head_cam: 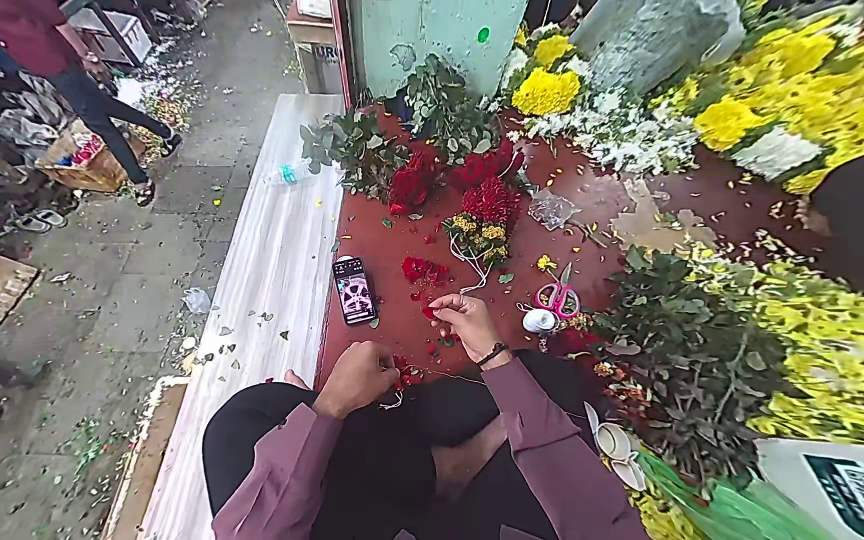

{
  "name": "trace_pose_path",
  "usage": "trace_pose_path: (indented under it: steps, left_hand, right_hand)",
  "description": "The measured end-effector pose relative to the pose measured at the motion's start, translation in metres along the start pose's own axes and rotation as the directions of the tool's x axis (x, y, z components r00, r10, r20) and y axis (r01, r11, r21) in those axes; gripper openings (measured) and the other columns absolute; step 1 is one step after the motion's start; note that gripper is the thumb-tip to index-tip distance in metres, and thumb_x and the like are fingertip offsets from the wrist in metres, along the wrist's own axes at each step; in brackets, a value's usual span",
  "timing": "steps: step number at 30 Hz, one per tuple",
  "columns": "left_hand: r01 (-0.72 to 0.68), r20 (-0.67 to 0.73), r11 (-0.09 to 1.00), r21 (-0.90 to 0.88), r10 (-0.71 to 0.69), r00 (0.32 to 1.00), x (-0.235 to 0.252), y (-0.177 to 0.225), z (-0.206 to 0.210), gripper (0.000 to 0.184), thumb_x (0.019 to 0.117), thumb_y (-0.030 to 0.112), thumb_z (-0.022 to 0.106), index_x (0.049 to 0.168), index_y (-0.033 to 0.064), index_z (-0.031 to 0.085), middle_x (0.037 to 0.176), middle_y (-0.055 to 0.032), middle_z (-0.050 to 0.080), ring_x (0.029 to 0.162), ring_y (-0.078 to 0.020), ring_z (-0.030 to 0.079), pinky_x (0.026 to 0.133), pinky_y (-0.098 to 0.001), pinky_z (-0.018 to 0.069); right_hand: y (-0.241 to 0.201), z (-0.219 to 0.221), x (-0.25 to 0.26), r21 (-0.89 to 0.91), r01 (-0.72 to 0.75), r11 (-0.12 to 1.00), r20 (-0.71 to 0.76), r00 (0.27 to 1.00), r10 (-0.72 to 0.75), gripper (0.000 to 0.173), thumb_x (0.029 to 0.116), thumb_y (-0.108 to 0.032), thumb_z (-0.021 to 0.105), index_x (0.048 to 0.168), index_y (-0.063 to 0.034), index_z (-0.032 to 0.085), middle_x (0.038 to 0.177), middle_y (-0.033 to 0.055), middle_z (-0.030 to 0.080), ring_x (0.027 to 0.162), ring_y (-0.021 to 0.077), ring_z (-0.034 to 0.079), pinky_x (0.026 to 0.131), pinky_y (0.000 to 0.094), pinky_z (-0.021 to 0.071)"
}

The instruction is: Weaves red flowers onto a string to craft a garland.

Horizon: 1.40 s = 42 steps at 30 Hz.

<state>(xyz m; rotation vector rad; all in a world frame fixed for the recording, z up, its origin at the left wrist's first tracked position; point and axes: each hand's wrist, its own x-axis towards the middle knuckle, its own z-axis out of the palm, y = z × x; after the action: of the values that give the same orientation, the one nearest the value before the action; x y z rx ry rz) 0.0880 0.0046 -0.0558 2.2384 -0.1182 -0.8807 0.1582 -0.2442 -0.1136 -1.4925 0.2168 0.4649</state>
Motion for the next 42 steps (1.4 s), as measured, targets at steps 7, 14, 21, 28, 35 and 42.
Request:
trace_pose_path:
  steps: [7, 14, 21, 28, 35, 42]
  left_hand:
    - [0.026, 0.011, 1.0, 0.007, -0.026, 1.0, 0.002, -0.001, 0.001, 0.02, 0.0891, 0.034, 0.068, 0.084, 0.0155, 0.074, 0.073, -0.0001, 0.069, 0.068, -0.0172, 0.066, 0.066, -0.0485, 0.0556]
    - [0.13, -0.067, 0.99, -0.055, -0.133, 0.989, 0.0, 0.001, -0.001, 0.019, 0.0897, 0.032, 0.067, 0.087, 0.0146, 0.075, 0.074, -0.0013, 0.07, 0.068, -0.018, 0.067, 0.066, -0.049, 0.0559]
    - [0.127, -0.159, 0.955, -0.268, -0.173, 0.972, -0.001, 0.001, -0.003, 0.02, 0.0927, 0.032, 0.069, 0.088, 0.0141, 0.077, 0.075, 0.0022, 0.072, 0.067, -0.011, 0.066, 0.067, -0.0403, 0.0566]
    - [0.038, -0.09, 0.907, -0.42, -0.084, 0.992, -0.003, 0.007, -0.002, 0.018, 0.0916, 0.022, 0.07, 0.103, 0.0107, 0.078, 0.082, 0.0003, 0.074, 0.068, -0.0094, 0.067, 0.065, -0.0318, 0.0578]
    - [-0.008, -0.141, 0.938, -0.347, -0.044, 0.989, 0.0, 0.004, -0.001, 0.016, 0.0934, 0.028, 0.073, 0.089, 0.0129, 0.079, 0.075, 0.0027, 0.073, 0.065, -0.0074, 0.066, 0.066, -0.0332, 0.0576]
    - [0.084, -0.166, 0.948, -0.307, -0.14, 0.976, -0.001, -0.004, -0.004, 0.021, 0.0915, 0.03, 0.07, 0.081, 0.0126, 0.074, 0.068, 0.0025, 0.066, 0.061, -0.0103, 0.061, 0.061, -0.0366, 0.0525]
  right_hand:
    - [-0.003, 0.005, -0.008, -0.012, 0.149, 0.989, 0.081, 0.986, -0.147, 0.024, 0.0876, 0.003, 0.066, 0.11, 0.0006, 0.075, 0.093, 0.016, 0.074, 0.073, 0.0222, 0.07, 0.067, 0.0363, 0.0616]
    - [-0.011, 0.02, -0.028, -0.084, 0.29, 0.953, 0.016, 0.957, -0.289, 0.011, 0.0881, -0.007, 0.077, 0.098, -0.0017, 0.077, 0.093, 0.0109, 0.075, 0.069, 0.0206, 0.069, 0.063, 0.0349, 0.0619]
    - [-0.012, 0.042, -0.065, 0.226, 0.138, 0.964, 0.009, 0.99, -0.144, 0.054, 0.0784, 0.007, 0.076, 0.126, 0.0035, 0.05, 0.089, 0.0203, 0.071, 0.066, 0.0248, 0.068, 0.056, 0.0346, 0.0568]
    - [-0.001, 0.06, -0.071, 0.079, -0.105, 0.991, -0.027, 0.994, 0.107, 0.066, 0.0763, -0.004, 0.086, 0.132, 0.0018, 0.052, 0.084, 0.0143, 0.072, 0.052, 0.0207, 0.064, 0.041, 0.0304, 0.0517]
    - [0.009, 0.055, -0.066, -0.117, -0.094, 0.989, 0.011, 0.995, 0.096, 0.086, 0.0667, -0.016, 0.094, 0.139, -0.0026, 0.049, 0.081, 0.0064, 0.07, 0.065, 0.0161, 0.066, 0.057, 0.0311, 0.0576]
    - [-0.008, 0.031, -0.064, -0.757, 0.163, 0.632, -0.056, 0.949, -0.311, 0.045, 0.0815, -0.035, 0.077, 0.124, -0.0226, 0.072, 0.1, -0.0026, 0.067, 0.092, 0.0148, 0.062, 0.08, 0.0426, 0.0546]
